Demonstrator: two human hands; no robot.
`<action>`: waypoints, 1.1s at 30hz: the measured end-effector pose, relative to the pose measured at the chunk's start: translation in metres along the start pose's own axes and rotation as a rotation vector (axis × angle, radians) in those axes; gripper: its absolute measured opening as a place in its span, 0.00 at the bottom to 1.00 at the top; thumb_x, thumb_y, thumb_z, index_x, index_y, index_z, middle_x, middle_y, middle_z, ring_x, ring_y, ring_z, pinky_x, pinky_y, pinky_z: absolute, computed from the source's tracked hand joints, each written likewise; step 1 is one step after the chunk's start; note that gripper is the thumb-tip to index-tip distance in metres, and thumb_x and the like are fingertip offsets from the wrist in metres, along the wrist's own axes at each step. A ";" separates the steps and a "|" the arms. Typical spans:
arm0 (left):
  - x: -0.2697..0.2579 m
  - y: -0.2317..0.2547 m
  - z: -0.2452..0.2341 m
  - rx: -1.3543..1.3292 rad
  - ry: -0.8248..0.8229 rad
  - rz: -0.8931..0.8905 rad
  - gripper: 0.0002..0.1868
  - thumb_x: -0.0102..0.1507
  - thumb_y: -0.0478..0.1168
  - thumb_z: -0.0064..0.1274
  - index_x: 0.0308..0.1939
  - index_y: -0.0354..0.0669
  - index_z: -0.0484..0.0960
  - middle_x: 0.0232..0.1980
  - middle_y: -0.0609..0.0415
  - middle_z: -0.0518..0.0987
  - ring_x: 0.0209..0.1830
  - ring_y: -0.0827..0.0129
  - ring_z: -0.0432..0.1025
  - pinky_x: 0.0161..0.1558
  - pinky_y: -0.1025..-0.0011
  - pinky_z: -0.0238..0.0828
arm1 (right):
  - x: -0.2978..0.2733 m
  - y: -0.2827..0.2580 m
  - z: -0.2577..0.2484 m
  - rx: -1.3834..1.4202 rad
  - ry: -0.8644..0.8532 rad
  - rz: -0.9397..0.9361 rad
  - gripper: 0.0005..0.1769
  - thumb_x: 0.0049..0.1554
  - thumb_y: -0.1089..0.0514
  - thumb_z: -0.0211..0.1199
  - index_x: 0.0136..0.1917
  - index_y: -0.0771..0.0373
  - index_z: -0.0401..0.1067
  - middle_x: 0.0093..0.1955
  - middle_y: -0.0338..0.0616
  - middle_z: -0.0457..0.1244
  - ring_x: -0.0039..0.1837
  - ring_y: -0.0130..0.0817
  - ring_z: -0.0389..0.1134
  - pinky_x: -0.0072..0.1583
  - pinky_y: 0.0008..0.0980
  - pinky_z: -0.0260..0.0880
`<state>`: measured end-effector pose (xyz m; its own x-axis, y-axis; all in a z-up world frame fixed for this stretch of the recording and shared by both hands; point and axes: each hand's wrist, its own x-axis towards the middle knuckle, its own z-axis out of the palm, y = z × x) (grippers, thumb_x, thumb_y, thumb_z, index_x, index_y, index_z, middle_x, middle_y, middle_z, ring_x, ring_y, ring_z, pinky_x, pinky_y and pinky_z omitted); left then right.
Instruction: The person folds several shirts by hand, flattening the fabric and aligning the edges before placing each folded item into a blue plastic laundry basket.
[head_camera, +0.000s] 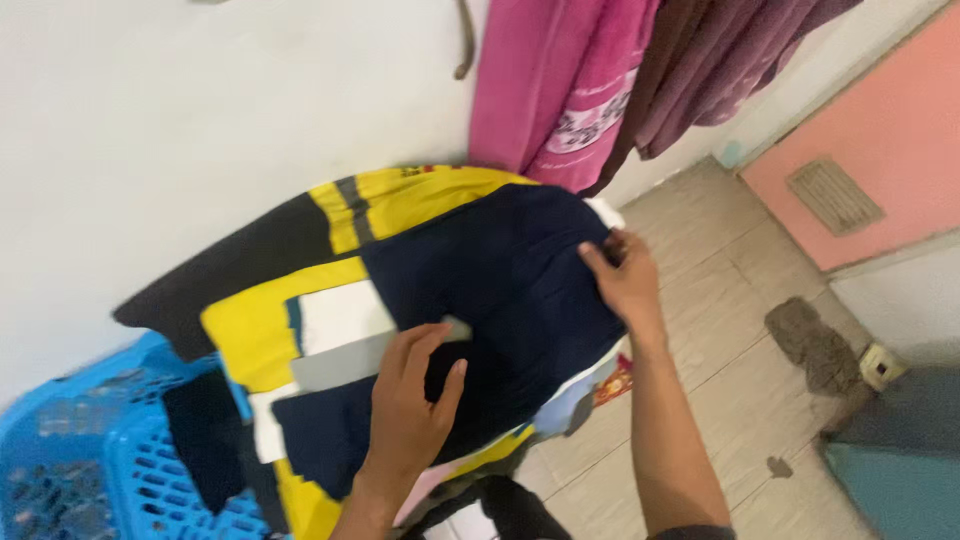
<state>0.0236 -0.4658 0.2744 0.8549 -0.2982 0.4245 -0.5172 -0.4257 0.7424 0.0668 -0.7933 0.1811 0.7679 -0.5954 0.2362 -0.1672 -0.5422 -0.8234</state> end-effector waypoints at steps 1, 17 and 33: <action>0.004 0.007 0.013 0.008 -0.038 -0.028 0.21 0.62 0.36 0.60 0.59 0.37 0.78 0.57 0.44 0.77 0.57 0.52 0.73 0.57 0.62 0.72 | 0.008 0.012 -0.005 0.000 -0.010 -0.004 0.28 0.53 0.52 0.78 0.60 0.68 0.71 0.48 0.46 0.68 0.49 0.29 0.70 0.51 0.30 0.69; -0.075 0.044 0.101 0.194 0.199 -0.146 0.23 0.60 0.37 0.60 0.60 0.37 0.77 0.69 0.40 0.69 0.66 0.47 0.64 0.64 0.53 0.61 | 0.011 0.018 -0.041 -0.111 0.101 -0.308 0.13 0.53 0.55 0.73 0.41 0.64 0.72 0.38 0.54 0.65 0.42 0.52 0.68 0.47 0.46 0.66; -0.236 0.194 0.021 0.075 0.637 0.010 0.47 0.53 0.36 0.68 0.72 0.33 0.58 0.69 0.34 0.66 0.68 0.46 0.64 0.66 0.54 0.60 | -0.257 -0.149 -0.171 0.283 -1.015 -0.718 0.11 0.60 0.54 0.64 0.49 0.62 0.66 0.37 0.50 0.68 0.41 0.47 0.73 0.41 0.44 0.69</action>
<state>-0.2794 -0.4962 0.3069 0.6947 0.2535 0.6731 -0.5069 -0.4914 0.7082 -0.2115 -0.6608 0.3318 0.7777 0.5645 0.2766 0.5216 -0.3337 -0.7852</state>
